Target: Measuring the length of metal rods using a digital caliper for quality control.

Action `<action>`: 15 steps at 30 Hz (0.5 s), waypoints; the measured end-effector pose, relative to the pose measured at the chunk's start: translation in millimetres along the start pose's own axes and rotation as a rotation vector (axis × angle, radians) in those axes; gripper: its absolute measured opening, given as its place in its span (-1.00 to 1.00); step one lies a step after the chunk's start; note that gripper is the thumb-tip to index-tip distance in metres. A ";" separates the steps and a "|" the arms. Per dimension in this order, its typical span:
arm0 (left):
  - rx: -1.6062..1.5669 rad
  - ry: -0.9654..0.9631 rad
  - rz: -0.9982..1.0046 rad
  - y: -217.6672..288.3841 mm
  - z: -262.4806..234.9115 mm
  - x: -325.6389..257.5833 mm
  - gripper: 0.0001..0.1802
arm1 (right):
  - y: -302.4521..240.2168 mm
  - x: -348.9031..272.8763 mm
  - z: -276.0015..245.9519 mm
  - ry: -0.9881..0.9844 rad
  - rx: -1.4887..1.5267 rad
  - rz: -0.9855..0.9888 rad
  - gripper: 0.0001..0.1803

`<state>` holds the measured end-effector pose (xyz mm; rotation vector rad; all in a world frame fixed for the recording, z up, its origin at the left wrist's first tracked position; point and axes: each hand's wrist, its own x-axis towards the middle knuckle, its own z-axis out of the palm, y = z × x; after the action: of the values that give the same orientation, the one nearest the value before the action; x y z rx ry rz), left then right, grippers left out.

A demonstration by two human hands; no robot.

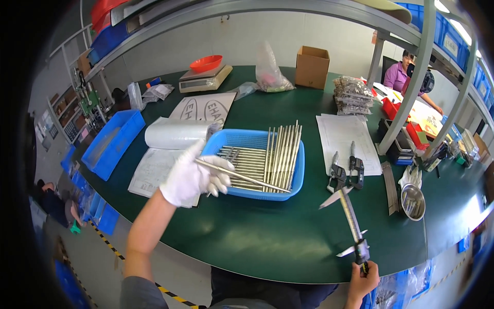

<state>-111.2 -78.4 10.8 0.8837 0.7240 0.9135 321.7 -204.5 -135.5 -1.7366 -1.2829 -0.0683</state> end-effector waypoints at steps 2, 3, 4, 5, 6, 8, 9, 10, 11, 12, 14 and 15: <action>-0.142 -0.082 -0.026 -31.1 15.0 1.3 -0.05 | -8.1 1.9 -14.2 -0.029 0.052 -0.005 -0.73; -0.187 -0.132 -0.059 -47.8 19.3 3.0 -0.05 | -13.9 4.0 -23.0 -0.047 0.113 -0.012 -0.75; -0.225 -0.168 -0.076 -61.7 25.5 1.3 -0.08 | -19.9 7.2 -33.1 -0.111 0.129 -0.057 -0.72; -0.286 -0.216 -0.128 -76.3 27.9 3.2 -0.11 | -27.9 11.2 -40.3 -0.107 0.099 -0.037 -0.72; -0.287 -0.230 -0.163 -86.9 30.5 5.2 -0.12 | -37.8 16.4 -46.7 -0.236 0.093 -0.166 -0.67; -0.300 -0.203 -0.231 -102.8 37.2 4.8 -0.17 | -55.6 22.8 -52.3 -0.416 0.045 -0.384 -0.59; -0.312 -0.228 -0.262 -110.3 39.2 3.9 -0.17 | -64.3 24.1 -52.9 -0.465 0.002 -0.477 -0.55; -0.272 -0.149 -0.239 -120.1 39.3 5.9 -0.19 | -70.9 26.2 -54.5 -0.542 -0.109 -0.570 -0.53; -0.225 -0.069 -0.211 -125.4 40.6 8.3 -0.20 | -79.6 27.6 -53.1 -0.575 -0.112 -0.632 -0.55; -0.196 -0.089 -0.266 -125.2 41.7 8.0 -0.21 | -79.7 26.3 -51.8 -0.600 -0.106 -0.644 -0.56; -0.225 -0.098 -0.296 -131.0 38.0 5.9 -0.21 | -78.6 24.2 -48.5 -0.635 -0.109 -0.650 -0.57; -0.242 -0.086 -0.305 -133.5 37.6 4.9 -0.21 | -79.3 23.9 -46.9 -0.646 -0.099 -0.648 -0.57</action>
<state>-30.6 -129.8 -89.8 0.5756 0.6380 0.6698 292.8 -219.5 -46.1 -1.3937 -2.3184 0.0658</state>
